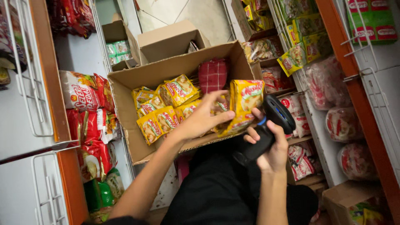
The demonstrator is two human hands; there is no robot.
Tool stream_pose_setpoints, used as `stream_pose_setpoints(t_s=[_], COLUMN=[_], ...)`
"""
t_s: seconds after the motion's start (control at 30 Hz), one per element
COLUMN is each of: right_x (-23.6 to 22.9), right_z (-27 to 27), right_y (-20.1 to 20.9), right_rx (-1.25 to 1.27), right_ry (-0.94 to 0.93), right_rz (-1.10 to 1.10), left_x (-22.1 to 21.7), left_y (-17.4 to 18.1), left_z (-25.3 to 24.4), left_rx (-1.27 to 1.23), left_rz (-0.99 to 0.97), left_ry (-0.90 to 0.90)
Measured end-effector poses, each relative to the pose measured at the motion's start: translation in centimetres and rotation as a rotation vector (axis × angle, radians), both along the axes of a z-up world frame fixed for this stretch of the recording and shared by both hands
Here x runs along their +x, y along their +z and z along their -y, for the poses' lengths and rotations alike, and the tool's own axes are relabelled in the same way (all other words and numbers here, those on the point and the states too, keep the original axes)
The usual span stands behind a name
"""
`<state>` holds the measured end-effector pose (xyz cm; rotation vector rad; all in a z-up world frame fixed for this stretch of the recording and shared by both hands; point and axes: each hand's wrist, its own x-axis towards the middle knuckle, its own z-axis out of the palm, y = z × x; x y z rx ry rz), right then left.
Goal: The person sits on the floor in a store aisle and uses a handheld barcode scanner to scan packages of instant noodles from a cardboard box. After scanning, the person places the packages onto the metal wire shelves above.
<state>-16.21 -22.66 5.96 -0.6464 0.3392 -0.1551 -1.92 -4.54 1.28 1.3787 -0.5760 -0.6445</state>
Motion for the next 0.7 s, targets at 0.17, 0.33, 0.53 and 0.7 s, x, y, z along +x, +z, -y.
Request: stream_pose_setpoints(t_s=[0.17,0.33,0.53,0.7], right_x=[1.2,2.0,2.7,2.4], right_z=[-1.8,-3.1,-4.4,-5.4], right_y=[0.8,0.9,0.8,1.1], right_rx=[-0.045,0.087,0.089,0.15], right_ry=[0.006,-0.01,-0.014,-0.028], right_rz=[-0.032,-0.013,-0.018,0.005], left_x=[-2.1,-2.8,-4.3,-5.1], left_y=[1.0,0.6,0.3,1.0], left_z=[-1.6,-1.7,-2.3,-0.9], left_rx=[0.04,0.014,0.258,0.241], left_rz=[0.003,-0.069,0.082,0.469], left_ry=[0.22,0.467,0.326,0.402])
